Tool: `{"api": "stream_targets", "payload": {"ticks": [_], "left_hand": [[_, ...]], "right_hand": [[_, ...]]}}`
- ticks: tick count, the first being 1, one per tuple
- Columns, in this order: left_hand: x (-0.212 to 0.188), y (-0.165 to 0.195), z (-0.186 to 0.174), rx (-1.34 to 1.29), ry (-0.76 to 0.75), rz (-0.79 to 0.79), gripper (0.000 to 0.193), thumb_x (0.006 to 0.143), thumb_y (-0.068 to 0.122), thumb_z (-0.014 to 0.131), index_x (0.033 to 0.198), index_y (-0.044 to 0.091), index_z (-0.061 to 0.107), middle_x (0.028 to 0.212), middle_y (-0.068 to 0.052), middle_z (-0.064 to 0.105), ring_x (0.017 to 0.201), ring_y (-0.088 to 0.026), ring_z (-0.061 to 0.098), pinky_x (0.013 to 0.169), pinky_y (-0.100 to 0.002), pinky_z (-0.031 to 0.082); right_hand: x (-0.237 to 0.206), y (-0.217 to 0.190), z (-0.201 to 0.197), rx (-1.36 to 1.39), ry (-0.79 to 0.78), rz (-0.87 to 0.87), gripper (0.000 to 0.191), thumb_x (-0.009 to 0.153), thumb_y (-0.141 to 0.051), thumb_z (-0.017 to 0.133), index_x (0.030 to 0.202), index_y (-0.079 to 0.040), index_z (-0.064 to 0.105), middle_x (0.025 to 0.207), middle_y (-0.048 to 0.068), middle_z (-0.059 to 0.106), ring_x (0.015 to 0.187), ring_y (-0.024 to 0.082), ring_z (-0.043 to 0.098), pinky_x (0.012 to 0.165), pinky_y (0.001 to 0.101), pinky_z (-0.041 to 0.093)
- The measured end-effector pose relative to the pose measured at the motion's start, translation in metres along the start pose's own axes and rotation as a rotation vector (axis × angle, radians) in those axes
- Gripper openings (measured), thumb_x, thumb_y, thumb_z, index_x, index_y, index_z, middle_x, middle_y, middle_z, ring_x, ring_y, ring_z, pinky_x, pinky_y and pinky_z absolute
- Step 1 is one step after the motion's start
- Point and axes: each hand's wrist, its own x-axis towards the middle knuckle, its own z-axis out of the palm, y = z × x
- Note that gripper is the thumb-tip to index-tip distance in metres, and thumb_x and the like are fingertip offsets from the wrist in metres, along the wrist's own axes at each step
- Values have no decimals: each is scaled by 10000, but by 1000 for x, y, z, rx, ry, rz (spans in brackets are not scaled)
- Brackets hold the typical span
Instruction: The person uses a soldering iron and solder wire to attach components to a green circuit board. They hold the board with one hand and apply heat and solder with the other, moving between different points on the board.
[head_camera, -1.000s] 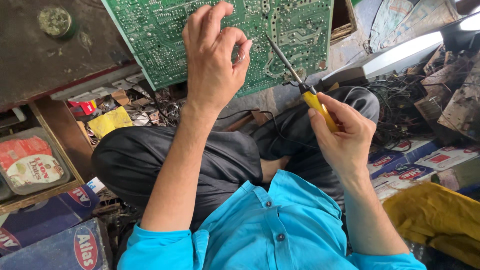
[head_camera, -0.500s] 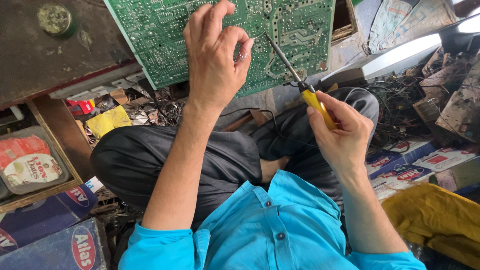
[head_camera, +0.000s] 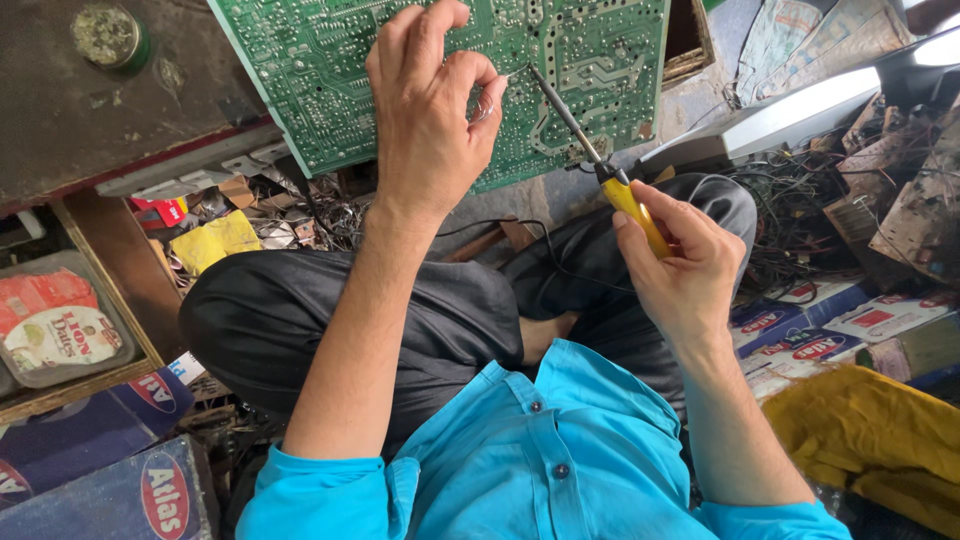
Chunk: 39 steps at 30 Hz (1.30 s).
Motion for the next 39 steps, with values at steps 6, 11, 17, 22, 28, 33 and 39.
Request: {"api": "stream_targets", "payload": {"ticks": [6, 11, 17, 22, 28, 33, 39], "left_hand": [[0, 0, 1, 2, 6, -3, 189, 938, 99, 833, 938, 103, 645, 1427, -53, 505, 1396, -277, 417, 1190, -506, 337], [0, 0, 1, 3, 12, -3, 192, 939, 102, 836, 942, 103, 644, 1427, -52, 511, 1398, -273, 420, 1191, -506, 339], [-1, -1, -1, -13, 5, -18, 193, 962, 96, 832, 964, 100, 639, 1421, -45, 541, 1401, -270, 435, 1190, -492, 347], [0, -4, 0, -9, 20, -3, 203, 976, 97, 838, 971, 101, 635, 1431, -43, 546, 1401, -266, 442, 1187, -490, 349], [-1, -5, -1, -32, 22, -9, 206, 975, 87, 838, 976, 100, 632, 1434, -35, 548, 1404, -262, 448, 1182, -482, 362], [0, -3, -4, -29, 28, -7, 223, 982, 90, 847, 974, 98, 624, 1439, -32, 550, 1405, -260, 451, 1177, -482, 364], [1, -2, -5, -52, 21, -27, 205, 969, 70, 837, 981, 92, 633, 1430, -37, 561, 1388, -266, 461, 1163, -476, 376]], "right_hand": [[-1, -2, 1, -1, -5, -8, 299, 970, -66, 788, 1255, 5, 731, 962, 86, 741, 775, 80, 643, 687, 223, 495], [1, -2, 1, -20, -2, -15, 296, 966, -70, 792, 1248, 2, 735, 939, 84, 731, 763, 82, 641, 682, 224, 492], [0, -3, 1, -13, -2, -1, 296, 968, -69, 787, 1250, 3, 734, 930, 80, 726, 757, 80, 634, 676, 224, 491], [0, -4, 0, 4, -11, 1, 301, 973, -65, 781, 1262, 6, 728, 948, 77, 731, 770, 75, 633, 678, 218, 492], [-2, 3, 0, 3, 5, -27, 295, 967, -52, 796, 1248, 7, 734, 950, 71, 736, 752, 61, 605, 666, 208, 469], [-3, 16, -1, 94, 78, 46, 287, 998, -44, 789, 1273, 9, 730, 934, 24, 720, 806, 21, 601, 709, 181, 475], [-5, 24, 0, 116, 56, 67, 288, 982, -37, 790, 1259, 14, 731, 910, 10, 701, 794, 18, 587, 693, 178, 458]]}}
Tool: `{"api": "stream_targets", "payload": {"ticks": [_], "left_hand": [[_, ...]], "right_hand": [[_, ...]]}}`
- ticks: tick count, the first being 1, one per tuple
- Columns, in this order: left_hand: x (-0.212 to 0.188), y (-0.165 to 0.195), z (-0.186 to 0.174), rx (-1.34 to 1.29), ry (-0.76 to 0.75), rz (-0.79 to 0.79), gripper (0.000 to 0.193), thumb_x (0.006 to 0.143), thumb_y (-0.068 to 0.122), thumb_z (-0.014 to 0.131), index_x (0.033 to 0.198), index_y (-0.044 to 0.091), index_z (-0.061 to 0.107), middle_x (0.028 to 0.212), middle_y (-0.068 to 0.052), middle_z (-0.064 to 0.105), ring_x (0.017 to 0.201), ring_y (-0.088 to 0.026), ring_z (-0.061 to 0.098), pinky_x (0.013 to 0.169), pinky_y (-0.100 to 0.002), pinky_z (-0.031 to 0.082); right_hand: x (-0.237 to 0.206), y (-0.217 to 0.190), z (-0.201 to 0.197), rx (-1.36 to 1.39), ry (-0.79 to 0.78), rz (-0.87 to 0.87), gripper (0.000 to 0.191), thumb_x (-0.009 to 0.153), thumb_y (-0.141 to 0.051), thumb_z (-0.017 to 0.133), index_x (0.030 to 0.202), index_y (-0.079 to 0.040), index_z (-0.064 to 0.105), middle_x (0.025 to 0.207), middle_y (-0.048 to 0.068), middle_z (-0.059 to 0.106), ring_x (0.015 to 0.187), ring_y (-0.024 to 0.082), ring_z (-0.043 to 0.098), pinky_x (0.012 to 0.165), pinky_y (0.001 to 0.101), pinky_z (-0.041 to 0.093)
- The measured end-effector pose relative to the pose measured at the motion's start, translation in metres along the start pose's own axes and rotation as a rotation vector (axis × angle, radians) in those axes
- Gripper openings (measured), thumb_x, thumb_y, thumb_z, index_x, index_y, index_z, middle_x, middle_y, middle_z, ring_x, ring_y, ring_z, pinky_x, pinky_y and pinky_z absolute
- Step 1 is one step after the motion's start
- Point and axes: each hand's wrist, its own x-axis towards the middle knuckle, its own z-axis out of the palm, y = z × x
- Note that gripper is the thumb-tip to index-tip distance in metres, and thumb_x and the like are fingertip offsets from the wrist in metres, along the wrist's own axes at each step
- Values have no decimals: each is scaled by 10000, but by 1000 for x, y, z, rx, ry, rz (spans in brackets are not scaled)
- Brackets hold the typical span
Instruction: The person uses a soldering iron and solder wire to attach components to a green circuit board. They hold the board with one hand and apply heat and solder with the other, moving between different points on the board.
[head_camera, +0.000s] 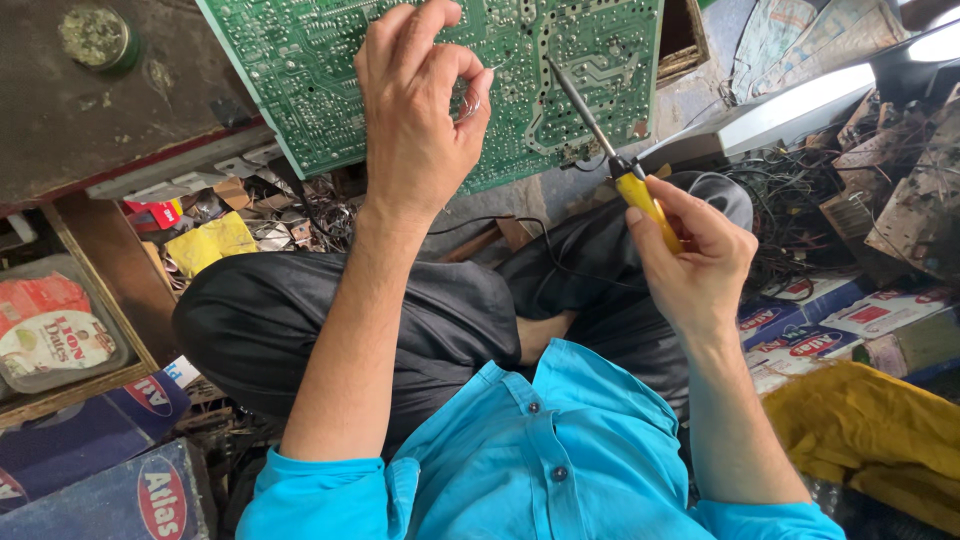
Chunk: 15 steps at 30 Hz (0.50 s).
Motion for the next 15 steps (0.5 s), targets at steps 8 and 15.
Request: {"api": "stream_targets", "payload": {"ticks": [8, 15], "left_hand": [[1, -1, 0, -2, 1, 6, 207, 967, 80, 843, 968, 92, 636, 1425, -38, 563, 1388, -272, 459, 1170, -476, 368], [0, -3, 1, -5, 4, 16, 216, 971, 85, 849, 967, 95, 634, 1431, -37, 561, 1388, -266, 458, 1167, -474, 368]], "right_hand": [[2, 4, 4, 5, -37, 2, 285, 976, -31, 788, 1253, 14, 737, 915, 18, 700, 780, 22, 580, 675, 176, 453], [8, 28, 13, 242, -78, 138, 300, 957, 5, 768, 1253, 14, 725, 990, 10, 728, 831, 17, 634, 706, 157, 489]]}}
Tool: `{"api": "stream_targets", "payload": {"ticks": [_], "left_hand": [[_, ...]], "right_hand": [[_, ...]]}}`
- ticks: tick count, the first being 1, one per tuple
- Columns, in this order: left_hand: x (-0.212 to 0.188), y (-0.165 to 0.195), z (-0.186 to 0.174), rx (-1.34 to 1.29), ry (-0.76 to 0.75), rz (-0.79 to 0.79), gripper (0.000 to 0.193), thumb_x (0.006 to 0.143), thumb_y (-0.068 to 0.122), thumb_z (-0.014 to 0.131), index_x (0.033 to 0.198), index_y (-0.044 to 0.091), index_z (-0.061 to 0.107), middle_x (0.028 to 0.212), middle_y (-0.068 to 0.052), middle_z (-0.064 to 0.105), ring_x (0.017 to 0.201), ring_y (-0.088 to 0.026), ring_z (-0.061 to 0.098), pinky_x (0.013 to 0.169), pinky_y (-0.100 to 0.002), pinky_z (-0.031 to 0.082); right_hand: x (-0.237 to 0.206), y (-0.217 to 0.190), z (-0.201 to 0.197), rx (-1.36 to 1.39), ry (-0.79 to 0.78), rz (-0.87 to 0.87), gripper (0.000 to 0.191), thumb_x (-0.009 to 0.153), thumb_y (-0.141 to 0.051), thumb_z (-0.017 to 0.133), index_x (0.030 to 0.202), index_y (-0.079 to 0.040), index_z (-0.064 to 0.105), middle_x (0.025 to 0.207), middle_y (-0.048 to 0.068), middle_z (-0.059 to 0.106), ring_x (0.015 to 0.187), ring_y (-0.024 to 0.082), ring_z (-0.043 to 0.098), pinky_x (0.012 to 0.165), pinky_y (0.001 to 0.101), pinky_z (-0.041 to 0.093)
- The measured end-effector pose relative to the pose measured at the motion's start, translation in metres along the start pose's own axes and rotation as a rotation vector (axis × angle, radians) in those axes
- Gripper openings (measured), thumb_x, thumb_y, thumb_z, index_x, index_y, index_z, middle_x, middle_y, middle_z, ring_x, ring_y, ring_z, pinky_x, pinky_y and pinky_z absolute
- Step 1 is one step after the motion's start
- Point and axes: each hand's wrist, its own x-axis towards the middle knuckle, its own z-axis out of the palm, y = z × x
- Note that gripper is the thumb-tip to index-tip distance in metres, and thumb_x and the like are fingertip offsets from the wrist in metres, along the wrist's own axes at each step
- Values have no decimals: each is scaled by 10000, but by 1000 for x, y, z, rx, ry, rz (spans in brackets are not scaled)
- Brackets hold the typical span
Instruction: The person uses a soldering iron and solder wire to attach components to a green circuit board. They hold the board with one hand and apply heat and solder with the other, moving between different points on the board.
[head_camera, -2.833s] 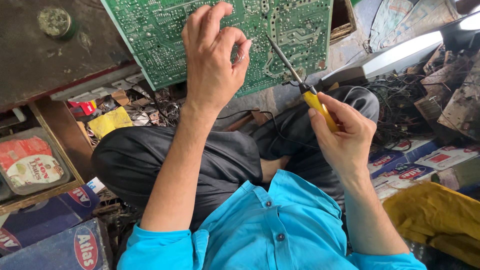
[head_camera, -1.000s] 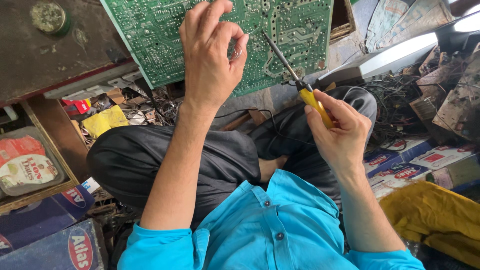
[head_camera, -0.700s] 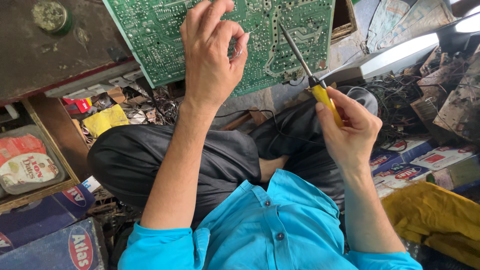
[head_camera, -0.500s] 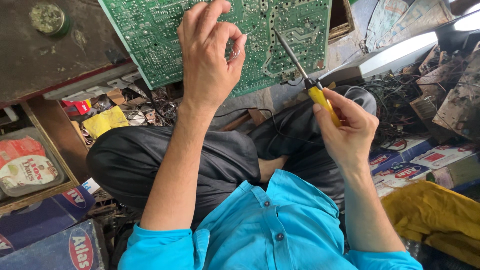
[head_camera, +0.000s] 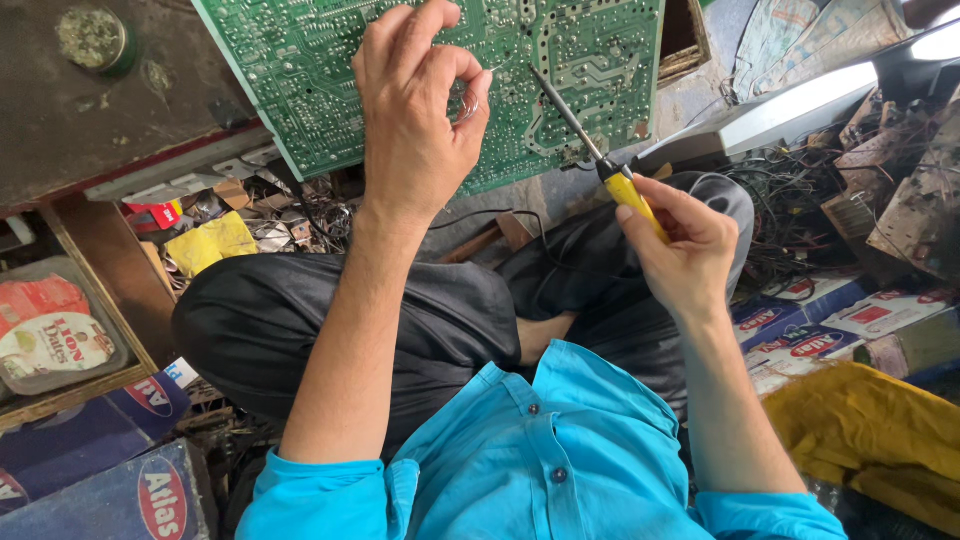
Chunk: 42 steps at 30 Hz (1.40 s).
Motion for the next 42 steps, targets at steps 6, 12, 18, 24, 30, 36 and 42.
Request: {"api": "stream_targets", "payload": {"ticks": [6, 12, 18, 24, 30, 36, 42], "left_hand": [[1, -2, 0, -3, 1, -4, 211, 984, 69, 836, 1004, 93, 627, 1430, -29, 560, 1396, -268, 459, 1133, -453, 373], [2, -2, 0, 2, 2, -5, 208, 975, 65, 831, 1004, 92, 627, 1419, -31, 565, 1388, -272, 466, 1166, -477, 378], [2, 0, 1, 1, 1, -18, 208, 967, 70, 835, 991, 91, 629, 1416, -33, 567, 1388, -274, 463, 1162, -480, 374], [2, 1, 0, 1, 0, -14, 207, 973, 79, 835, 988, 93, 629, 1433, -40, 557, 1393, -266, 461, 1163, -476, 372], [1, 7, -2, 10, -34, -24, 182, 916, 46, 815, 959, 99, 646, 1447, -48, 528, 1405, -279, 442, 1161, -497, 361], [-1, 12, -2, 34, -51, -4, 185, 890, 99, 853, 888, 117, 669, 1459, -73, 486, 1410, -302, 420, 1181, -518, 342], [-1, 12, 1, 26, -26, -20, 182, 903, 83, 850, 928, 117, 673, 1461, -69, 479, 1406, -302, 415, 1182, -516, 333]], "right_hand": [[6, 17, -2, 27, -17, -70, 288, 961, 23, 777, 1244, 31, 722, 1018, 18, 714, 864, 22, 632, 733, 159, 486], [6, 28, -2, 81, -18, 8, 307, 955, 28, 774, 1257, 36, 716, 1014, 17, 725, 859, 24, 640, 733, 162, 493], [8, 37, 0, 177, -56, 26, 300, 970, 29, 762, 1265, 41, 709, 1020, 26, 733, 864, 31, 653, 760, 171, 518], [2, 25, -9, 133, 18, -29, 300, 969, 38, 757, 1263, 41, 701, 1061, 37, 740, 896, 38, 672, 776, 169, 532], [2, 9, -26, 13, 28, -125, 277, 994, 40, 769, 1266, 34, 718, 1055, 30, 728, 927, 39, 663, 809, 168, 514], [5, 3, -28, -223, 8, -234, 276, 949, 7, 804, 1220, 12, 751, 963, 42, 728, 779, 35, 587, 690, 178, 452], [10, 1, -22, -225, -10, -263, 271, 942, 2, 802, 1208, 8, 751, 964, 47, 729, 776, 36, 596, 684, 183, 456]]}}
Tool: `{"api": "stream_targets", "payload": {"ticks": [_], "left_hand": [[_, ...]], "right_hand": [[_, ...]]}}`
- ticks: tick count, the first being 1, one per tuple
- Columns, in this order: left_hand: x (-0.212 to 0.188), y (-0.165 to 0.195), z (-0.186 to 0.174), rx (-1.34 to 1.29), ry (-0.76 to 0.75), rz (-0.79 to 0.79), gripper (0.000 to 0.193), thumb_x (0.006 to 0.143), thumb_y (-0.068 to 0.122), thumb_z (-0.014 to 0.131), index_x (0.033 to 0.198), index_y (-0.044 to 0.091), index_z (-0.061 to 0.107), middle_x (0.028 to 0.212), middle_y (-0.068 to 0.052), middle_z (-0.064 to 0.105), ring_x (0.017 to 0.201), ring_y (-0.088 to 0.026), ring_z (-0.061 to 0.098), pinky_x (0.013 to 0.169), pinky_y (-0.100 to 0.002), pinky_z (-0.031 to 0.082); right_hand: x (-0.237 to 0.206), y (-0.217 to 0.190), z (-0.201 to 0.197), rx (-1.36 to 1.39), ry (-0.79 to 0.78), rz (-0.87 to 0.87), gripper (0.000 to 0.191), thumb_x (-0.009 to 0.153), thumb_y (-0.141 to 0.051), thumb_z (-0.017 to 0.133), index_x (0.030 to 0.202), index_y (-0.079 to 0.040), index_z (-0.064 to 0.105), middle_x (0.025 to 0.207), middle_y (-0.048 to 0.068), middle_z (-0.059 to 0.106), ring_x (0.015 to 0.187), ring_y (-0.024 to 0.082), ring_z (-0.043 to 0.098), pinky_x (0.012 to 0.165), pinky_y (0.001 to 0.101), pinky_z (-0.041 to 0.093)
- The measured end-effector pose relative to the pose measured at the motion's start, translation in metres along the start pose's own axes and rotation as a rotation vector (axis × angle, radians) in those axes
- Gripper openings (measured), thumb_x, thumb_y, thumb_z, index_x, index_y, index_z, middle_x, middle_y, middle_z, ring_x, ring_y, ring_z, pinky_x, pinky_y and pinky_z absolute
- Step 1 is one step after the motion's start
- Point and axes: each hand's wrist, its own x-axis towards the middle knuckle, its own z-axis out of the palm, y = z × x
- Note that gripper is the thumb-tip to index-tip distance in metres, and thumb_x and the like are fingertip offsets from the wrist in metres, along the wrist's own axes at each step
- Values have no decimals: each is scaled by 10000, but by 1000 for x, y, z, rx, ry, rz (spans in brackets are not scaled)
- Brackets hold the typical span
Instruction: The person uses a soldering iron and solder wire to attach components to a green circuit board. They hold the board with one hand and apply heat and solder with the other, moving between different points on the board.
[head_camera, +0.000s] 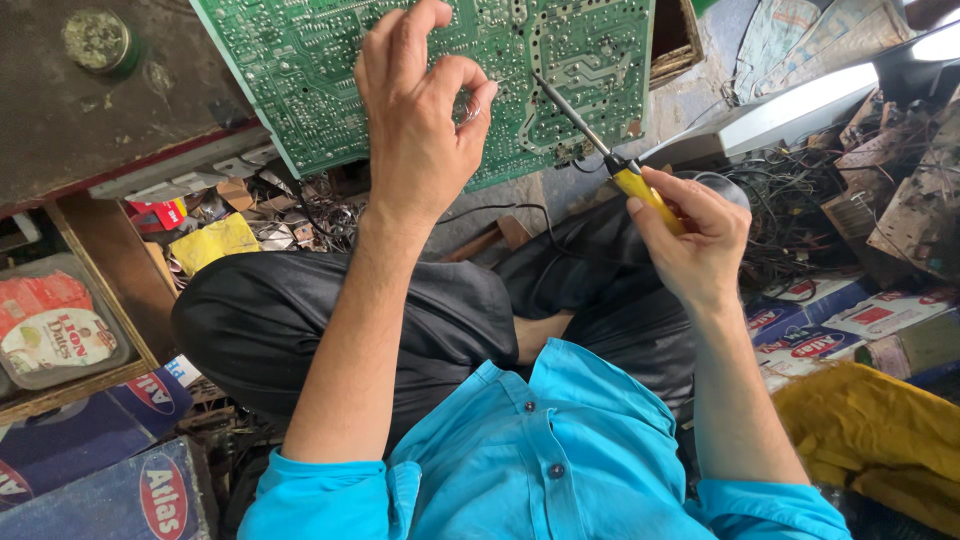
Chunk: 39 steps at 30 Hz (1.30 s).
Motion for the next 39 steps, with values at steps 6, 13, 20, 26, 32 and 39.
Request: {"api": "stream_targets", "payload": {"ticks": [6, 13, 20, 26, 32, 39], "left_hand": [[0, 0, 2, 11, 2, -6, 203, 910, 84, 849, 943, 115, 650, 1463, -56, 484, 1412, -292, 420, 1177, -510, 341], [-1, -2, 5, 10, 11, 7, 194, 915, 85, 849, 931, 120, 659, 1473, -58, 477, 1411, -284, 418, 1170, -511, 348], [-2, -3, 8, 18, 15, 8, 185, 929, 99, 853, 917, 105, 668, 1498, -60, 458, 1426, -279, 412, 1165, -499, 339], [0, -2, 8, 19, 11, 3, 190, 921, 98, 855, 939, 105, 666, 1483, -66, 462, 1414, -286, 415, 1163, -507, 339], [1, 0, 6, 20, 4, -1, 188, 918, 103, 853, 923, 95, 665, 1468, -74, 468, 1408, -299, 416, 1132, -502, 336], [1, 0, 5, 30, -3, -11, 197, 918, 115, 861, 911, 91, 665, 1466, -74, 471, 1415, -301, 412, 1122, -498, 335]], "right_hand": [[4, -2, 2, -10, -21, 5, 266, 946, -1, 801, 1207, 9, 751, 923, 37, 700, 760, 38, 576, 674, 187, 437], [6, -2, 1, -41, -31, -21, 278, 942, -9, 809, 1214, 2, 752, 896, 32, 682, 718, 42, 544, 634, 197, 399], [4, 15, 4, 28, -44, 3, 288, 936, 8, 807, 1218, 6, 747, 882, 11, 656, 711, 29, 514, 619, 197, 370], [7, 31, 5, 189, -66, 123, 278, 938, 14, 796, 1212, 5, 750, 955, -20, 706, 785, -7, 575, 676, 159, 432], [14, 30, 0, 119, -72, 86, 262, 945, 11, 803, 1203, 3, 760, 968, 8, 713, 790, 15, 573, 671, 169, 429], [21, 30, -1, 117, -103, 73, 259, 945, 13, 804, 1200, 2, 760, 988, 42, 736, 808, 29, 603, 693, 175, 457]]}}
